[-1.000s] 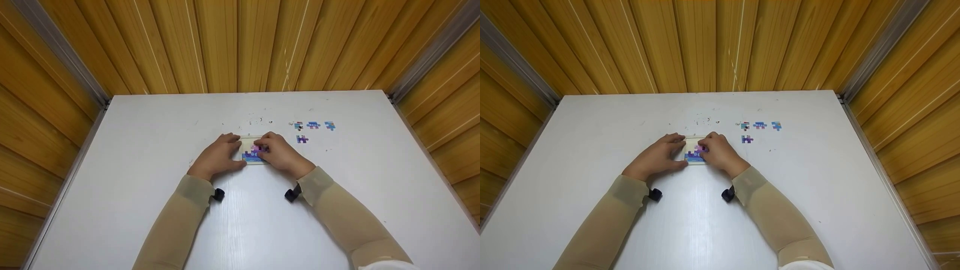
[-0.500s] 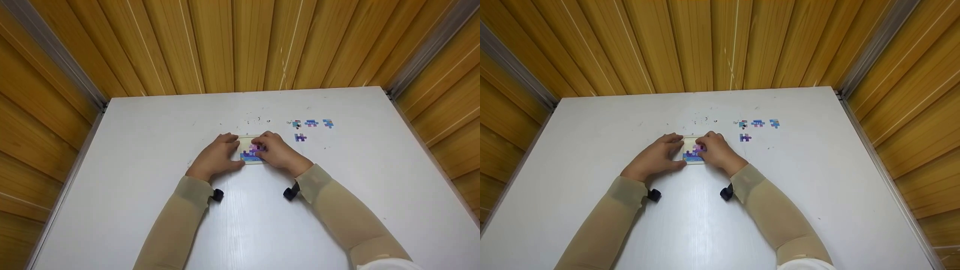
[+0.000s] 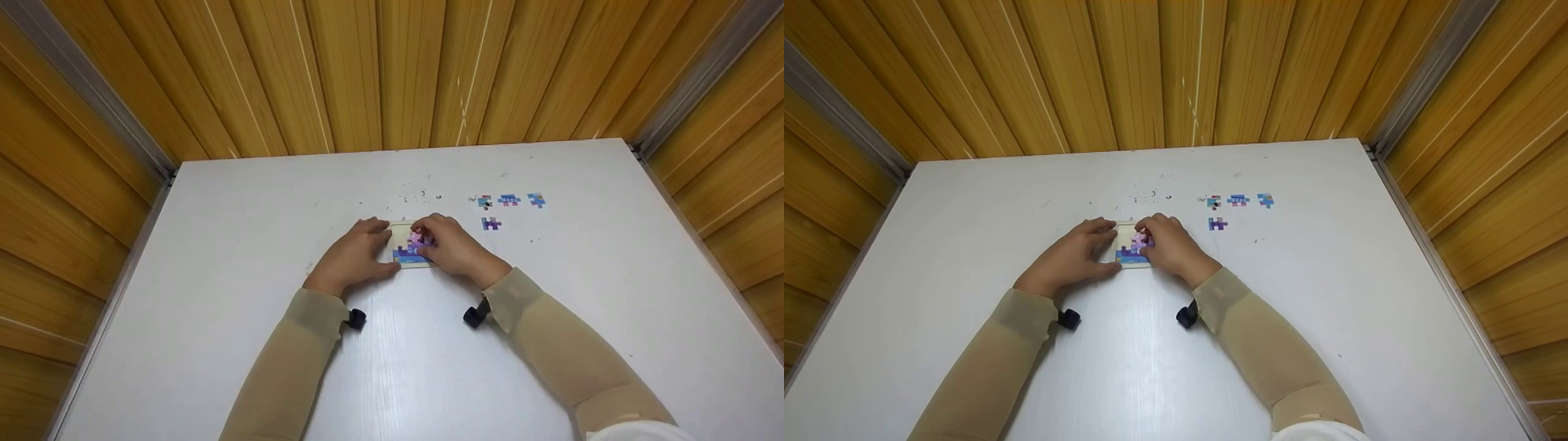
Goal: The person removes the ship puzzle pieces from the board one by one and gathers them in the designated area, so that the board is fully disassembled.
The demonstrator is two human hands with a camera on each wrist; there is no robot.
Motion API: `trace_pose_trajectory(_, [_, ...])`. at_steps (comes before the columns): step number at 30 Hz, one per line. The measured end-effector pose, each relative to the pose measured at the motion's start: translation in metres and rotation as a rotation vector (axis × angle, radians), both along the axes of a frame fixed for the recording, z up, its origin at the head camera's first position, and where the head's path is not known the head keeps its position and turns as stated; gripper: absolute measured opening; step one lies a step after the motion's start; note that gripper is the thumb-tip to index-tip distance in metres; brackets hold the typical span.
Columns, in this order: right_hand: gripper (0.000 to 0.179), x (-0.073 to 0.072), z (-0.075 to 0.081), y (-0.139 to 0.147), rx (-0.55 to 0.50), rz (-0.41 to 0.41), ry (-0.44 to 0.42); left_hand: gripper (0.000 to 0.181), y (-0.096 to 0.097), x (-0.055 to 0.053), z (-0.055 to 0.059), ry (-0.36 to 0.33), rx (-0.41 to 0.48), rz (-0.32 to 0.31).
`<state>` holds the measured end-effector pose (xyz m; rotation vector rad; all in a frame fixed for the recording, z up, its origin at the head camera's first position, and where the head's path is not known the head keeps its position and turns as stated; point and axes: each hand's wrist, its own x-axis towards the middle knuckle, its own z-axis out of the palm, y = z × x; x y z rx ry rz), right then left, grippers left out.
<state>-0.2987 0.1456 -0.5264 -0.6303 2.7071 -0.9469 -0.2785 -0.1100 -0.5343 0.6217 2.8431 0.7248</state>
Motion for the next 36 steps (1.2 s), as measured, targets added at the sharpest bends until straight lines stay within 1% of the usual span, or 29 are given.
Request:
trace_pose_trajectory(12, [0.046,0.0012,0.002,0.0011,-0.039,-0.001,0.032,0.082,-0.0006,0.0016,-0.0004,-0.006,0.016,0.017])
trace_pose_trajectory(17, [0.046,0.0008,0.0022,0.0017,-0.042,0.0,0.027,0.082,-0.0006,0.0016,-0.0015,-0.005,0.008,0.013])
trace_pose_trajectory(28, [0.045,0.0,0.0015,0.0028,-0.035,-0.004,0.023,0.083,-0.0002,0.002,-0.0006,-0.031,0.022,0.035])
trace_pose_trajectory(32, [0.042,-0.0003,0.0004,0.004,-0.054,-0.018,0.014,0.083,-0.0003,0.0021,-0.0006,-0.033,0.028,0.035])
trace_pose_trajectory(36, [0.035,0.0004,0.0009,0.005,-0.076,-0.042,-0.007,0.083,-0.0006,0.0024,-0.0004,-0.03,0.034,0.029])
